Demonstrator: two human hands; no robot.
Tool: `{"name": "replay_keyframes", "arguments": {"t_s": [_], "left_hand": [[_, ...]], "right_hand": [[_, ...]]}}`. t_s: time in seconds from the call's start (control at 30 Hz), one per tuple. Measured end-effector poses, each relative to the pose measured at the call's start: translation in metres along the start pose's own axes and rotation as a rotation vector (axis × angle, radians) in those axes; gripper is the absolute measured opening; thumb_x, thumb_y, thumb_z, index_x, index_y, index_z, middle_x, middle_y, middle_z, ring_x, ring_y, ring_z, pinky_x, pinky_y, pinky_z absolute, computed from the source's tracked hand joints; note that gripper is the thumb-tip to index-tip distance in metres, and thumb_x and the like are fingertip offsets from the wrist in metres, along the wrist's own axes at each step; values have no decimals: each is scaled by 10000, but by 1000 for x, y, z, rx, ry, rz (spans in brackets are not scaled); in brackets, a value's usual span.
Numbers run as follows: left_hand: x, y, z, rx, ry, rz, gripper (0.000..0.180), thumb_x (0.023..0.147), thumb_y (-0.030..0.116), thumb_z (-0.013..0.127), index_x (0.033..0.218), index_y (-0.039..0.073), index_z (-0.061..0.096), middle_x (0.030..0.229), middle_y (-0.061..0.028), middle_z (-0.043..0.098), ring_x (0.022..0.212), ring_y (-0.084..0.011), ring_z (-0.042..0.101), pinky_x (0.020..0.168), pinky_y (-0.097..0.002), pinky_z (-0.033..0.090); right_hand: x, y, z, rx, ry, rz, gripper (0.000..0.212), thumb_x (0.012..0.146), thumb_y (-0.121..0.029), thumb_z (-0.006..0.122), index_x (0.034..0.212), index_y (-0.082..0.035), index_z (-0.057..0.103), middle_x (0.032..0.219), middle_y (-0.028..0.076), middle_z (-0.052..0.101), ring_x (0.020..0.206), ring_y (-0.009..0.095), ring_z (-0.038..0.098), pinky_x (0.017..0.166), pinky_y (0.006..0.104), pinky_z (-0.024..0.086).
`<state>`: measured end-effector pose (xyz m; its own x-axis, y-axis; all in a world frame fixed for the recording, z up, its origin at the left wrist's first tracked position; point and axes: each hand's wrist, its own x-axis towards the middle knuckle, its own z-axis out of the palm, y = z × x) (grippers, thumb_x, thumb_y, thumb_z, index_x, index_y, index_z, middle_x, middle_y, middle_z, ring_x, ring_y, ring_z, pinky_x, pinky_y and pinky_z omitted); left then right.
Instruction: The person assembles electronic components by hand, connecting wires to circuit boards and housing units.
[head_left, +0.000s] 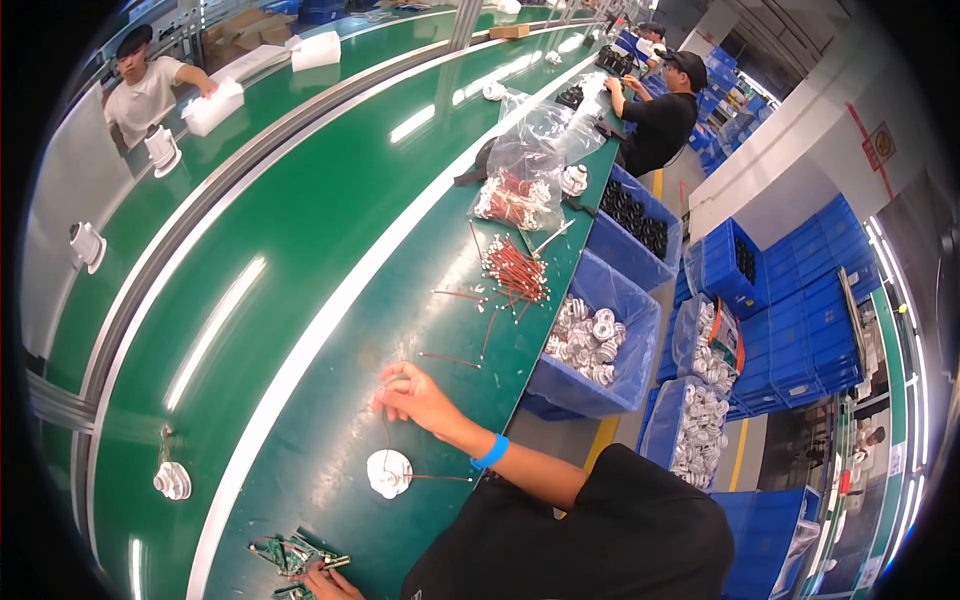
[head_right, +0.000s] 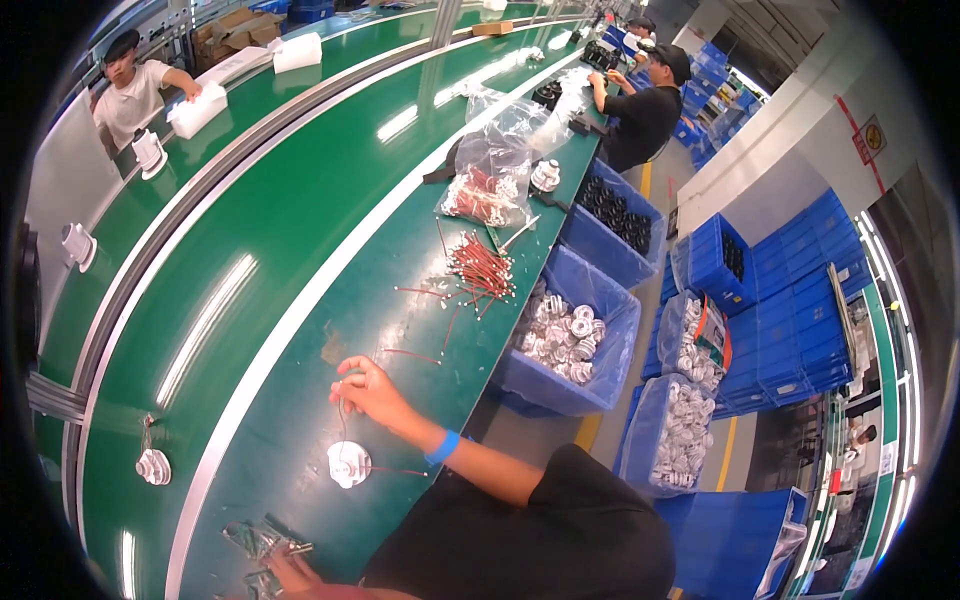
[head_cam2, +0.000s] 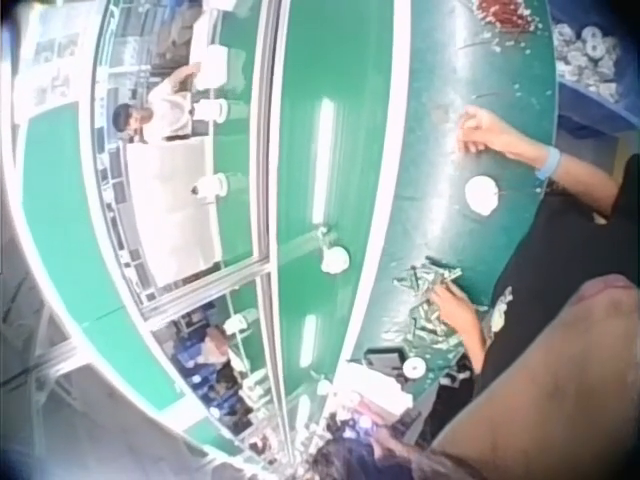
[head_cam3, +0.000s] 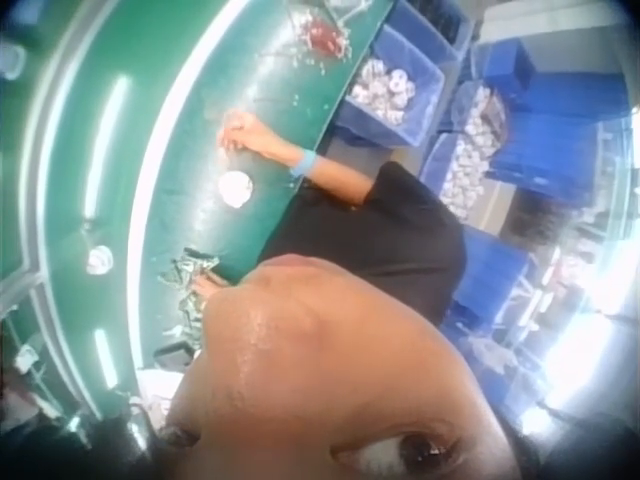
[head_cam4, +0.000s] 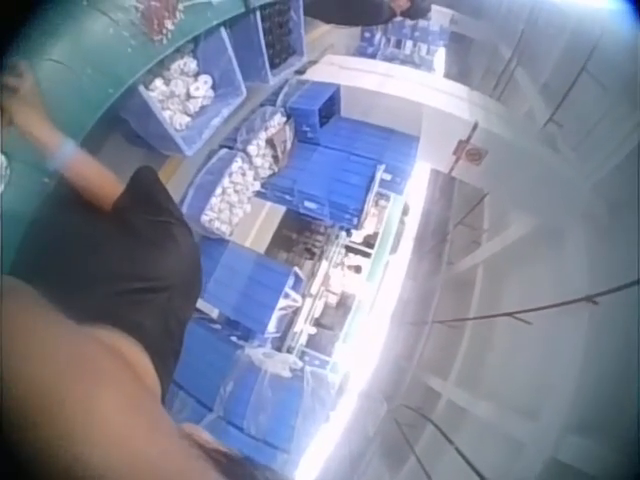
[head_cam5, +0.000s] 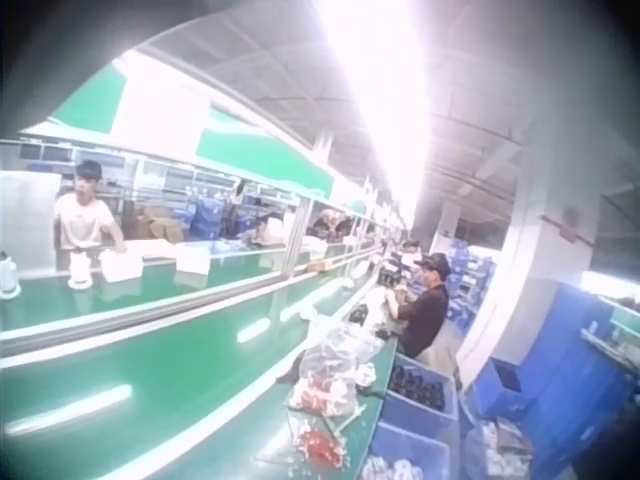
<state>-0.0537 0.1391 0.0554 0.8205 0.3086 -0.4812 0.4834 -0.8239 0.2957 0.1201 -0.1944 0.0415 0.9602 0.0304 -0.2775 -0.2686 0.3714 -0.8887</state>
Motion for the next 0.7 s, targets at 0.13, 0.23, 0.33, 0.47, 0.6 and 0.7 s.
{"name": "replay_keyframes", "arguments": {"t_s": [0.13, 0.23, 0.33, 0.47, 0.6, 0.7], "left_hand": [[-11, -31, 2, 114, 574, 380, 331, 844, 75, 698, 1168, 32, 648, 1081, -209, 574, 978, -370, 595, 840, -466, 465], [-12, -6, -29, 62, 664, 274, 179, 847, 54, 688, 1024, 31, 689, 1247, -206, 562, 1146, -378, 541, 944, -434, 458], [-16, 3, -54, -189, 676, 310, 145, 856, -16, 638, 994, -31, 680, 1103, -151, 671, 1043, -330, 637, 926, -369, 478], [-41, -12, -49, -353, 767, 98, 139, 902, 12, 627, 1032, -28, 659, 988, -116, 702, 906, -227, 675, 850, -305, 495], [-36, -20, -54, -884, 674, 74, 175, 931, 52, 635, 1073, -49, 624, 937, -100, 708, 870, -122, 652, 784, -269, 501], [-40, -14, -52, -960, 673, 69, 158, 929, 67, 645, 1039, -44, 620, 911, -94, 711, 869, -138, 659, 804, -270, 500]], "right_hand": [[4, 15, 7, -43, -31, -75, 217, 960, -173, 605, 1117, -24, 618, 947, 81, 708, 681, 113, 628, 574, 229, 458], [-10, -10, 10, -134, 8, -169, 264, 989, -226, 558, 1098, 2, 631, 959, 78, 716, 705, 122, 648, 598, 236, 486], [-23, -14, 2, -186, 62, -121, 279, 975, -158, 585, 1155, 54, 592, 1038, 161, 708, 727, 102, 637, 630, 215, 494], [-20, 8, -4, -124, -22, -21, 296, 973, -145, 596, 1190, 56, 574, 1061, 173, 695, 734, 123, 632, 606, 236, 476], [-22, 3, 7, -118, 6, -15, 319, 953, -123, 624, 1218, 32, 541, 1055, 184, 698, 717, 123, 634, 602, 229, 467], [-21, 4, 4, -5, 50, 42, 296, 952, -138, 635, 1184, 31, 568, 1038, 177, 701, 680, 111, 613, 589, 225, 457]]}}
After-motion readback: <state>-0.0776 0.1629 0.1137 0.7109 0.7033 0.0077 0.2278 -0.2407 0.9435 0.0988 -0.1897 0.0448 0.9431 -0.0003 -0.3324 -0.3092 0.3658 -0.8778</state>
